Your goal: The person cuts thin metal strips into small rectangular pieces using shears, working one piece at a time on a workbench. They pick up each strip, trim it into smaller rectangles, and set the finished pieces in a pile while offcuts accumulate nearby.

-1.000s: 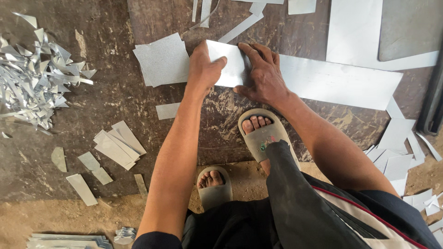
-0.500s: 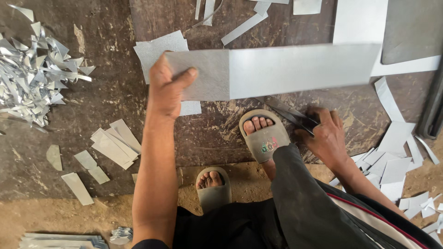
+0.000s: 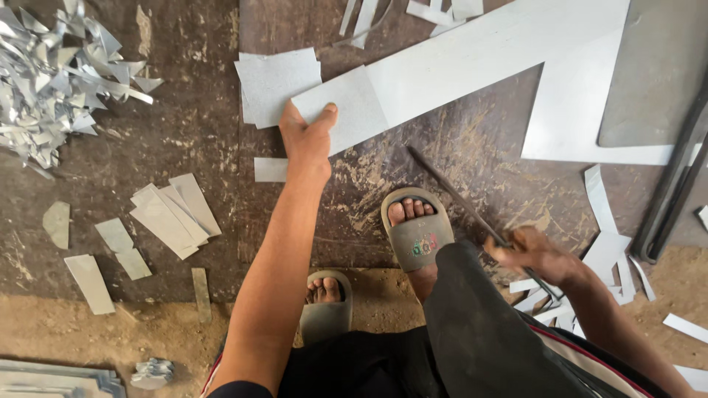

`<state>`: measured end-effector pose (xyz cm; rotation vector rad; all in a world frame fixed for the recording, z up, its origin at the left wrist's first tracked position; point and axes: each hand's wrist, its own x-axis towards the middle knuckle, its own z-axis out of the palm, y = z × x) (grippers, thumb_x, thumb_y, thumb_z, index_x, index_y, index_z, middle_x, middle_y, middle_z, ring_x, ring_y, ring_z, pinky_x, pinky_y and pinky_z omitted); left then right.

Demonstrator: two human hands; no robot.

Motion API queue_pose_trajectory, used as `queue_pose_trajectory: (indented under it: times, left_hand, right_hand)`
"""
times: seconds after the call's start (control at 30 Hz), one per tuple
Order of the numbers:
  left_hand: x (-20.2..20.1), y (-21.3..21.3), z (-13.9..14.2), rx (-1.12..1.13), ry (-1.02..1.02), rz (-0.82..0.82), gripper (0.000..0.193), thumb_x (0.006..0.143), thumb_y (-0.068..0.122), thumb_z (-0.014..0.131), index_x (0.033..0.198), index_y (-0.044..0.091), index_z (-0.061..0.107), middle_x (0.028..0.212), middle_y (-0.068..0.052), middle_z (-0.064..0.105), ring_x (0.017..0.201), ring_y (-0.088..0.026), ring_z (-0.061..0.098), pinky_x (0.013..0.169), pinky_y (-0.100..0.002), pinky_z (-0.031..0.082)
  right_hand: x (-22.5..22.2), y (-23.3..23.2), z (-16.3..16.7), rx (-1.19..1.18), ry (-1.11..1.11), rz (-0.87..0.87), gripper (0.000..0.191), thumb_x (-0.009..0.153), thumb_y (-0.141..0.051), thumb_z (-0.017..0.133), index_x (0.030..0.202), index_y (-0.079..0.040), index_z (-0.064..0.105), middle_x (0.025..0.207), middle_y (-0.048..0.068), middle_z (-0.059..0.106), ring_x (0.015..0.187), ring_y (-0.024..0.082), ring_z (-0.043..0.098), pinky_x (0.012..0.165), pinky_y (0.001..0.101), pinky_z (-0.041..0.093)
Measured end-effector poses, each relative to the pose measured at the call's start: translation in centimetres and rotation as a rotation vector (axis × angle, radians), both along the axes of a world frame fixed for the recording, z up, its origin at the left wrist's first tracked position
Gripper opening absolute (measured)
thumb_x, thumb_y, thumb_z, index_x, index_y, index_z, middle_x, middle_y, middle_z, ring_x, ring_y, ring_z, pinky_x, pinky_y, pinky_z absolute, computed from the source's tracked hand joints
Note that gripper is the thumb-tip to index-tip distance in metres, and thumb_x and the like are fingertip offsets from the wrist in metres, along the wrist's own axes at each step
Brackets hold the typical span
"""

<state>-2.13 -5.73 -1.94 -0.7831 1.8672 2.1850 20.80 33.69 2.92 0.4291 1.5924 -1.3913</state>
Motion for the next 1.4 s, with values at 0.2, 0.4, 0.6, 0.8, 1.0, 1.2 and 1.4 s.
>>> queue_pose_trajectory:
  times: [0.2,0.4,0.6,0.8,1.0,1.2,1.4]
  left_hand:
    - [0.7,1.5,-0.1,0.016,0.090,0.038,0.030,0.090,0.000,0.073,0.115,-0.004,0.058,0.109,-0.015,0.066,0.097,-0.020,0.065,0.083,-0.036,0.053]
    - [0.9,2.0,-0.4,-0.010,0.071,0.032,0.037,0.090,0.002,0.072,0.123,0.001,0.055,0.112,-0.013,0.067,0.101,-0.019,0.067,0.085,-0.037,0.054]
    - [1.1,4.2,-0.5,-0.031,0.066,0.022,0.032,0.091,0.001,0.070,0.121,0.000,0.057,0.108,-0.012,0.070,0.095,-0.022,0.070,0.076,-0.041,0.056]
    - [1.4,4.6,-1.1,0.041,0.107,0.022,0.025,0.094,-0.004,0.071,0.116,-0.002,0.058,0.108,-0.015,0.069,0.095,-0.022,0.068,0.081,-0.039,0.055]
    - [1.1,5.5,-2.1,0.074,0.125,0.029,0.027,0.090,-0.005,0.071,0.114,0.000,0.059,0.107,-0.012,0.069,0.095,-0.020,0.069,0.082,-0.037,0.057]
    - [1.1,6.3,-1.8,0.099,0.116,0.042,0.026,0.092,-0.007,0.071,0.115,-0.003,0.059,0.109,-0.015,0.069,0.096,-0.021,0.068,0.085,-0.038,0.056]
    - [0.7,6.8,-0.4,-0.006,0.021,0.003,0.027,0.090,-0.006,0.068,0.116,-0.002,0.060,0.113,-0.017,0.069,0.104,-0.024,0.071,0.092,-0.040,0.058]
  right_hand:
    - [5.3,0.5,-2.4,0.560,0.077,0.568,0.059,0.089,-0.058,0.067,0.077,0.000,0.072,0.068,0.011,0.065,0.066,0.025,0.064,0.062,0.0383,0.047]
    - [4.7,-0.3,0.2,0.500,-0.441,0.270,0.074,0.092,-0.066,0.048,0.097,0.005,0.070,0.096,0.020,0.073,0.092,0.036,0.078,0.074,0.0494,0.061]
    - [0.7,-3.8,2.0,0.324,-0.108,0.088,0.067,0.096,-0.061,0.046,0.122,-0.003,0.066,0.111,0.017,0.070,0.101,0.030,0.068,0.087,0.0466,0.053]
    - [-1.4,-5.9,0.2,0.374,-0.143,0.091,0.069,0.100,-0.058,0.042,0.120,0.001,0.072,0.098,0.021,0.075,0.091,0.031,0.069,0.087,0.0481,0.056]
    - [-2.1,-5.9,1.2,0.312,-0.099,0.119,0.078,0.095,-0.066,0.037,0.134,-0.002,0.056,0.101,0.018,0.075,0.095,0.026,0.074,0.090,0.0438,0.056]
    - [-2.9,-6.2,1.9,0.401,-0.102,0.224,0.081,0.095,-0.068,0.032,0.134,-0.002,0.059,0.096,0.019,0.074,0.095,0.027,0.071,0.090,0.0463,0.054]
    - [-2.6,-6.7,1.4,0.480,-0.064,0.286,0.073,0.102,-0.061,0.031,0.129,0.000,0.062,0.074,0.018,0.060,0.075,0.029,0.067,0.075,0.0485,0.056]
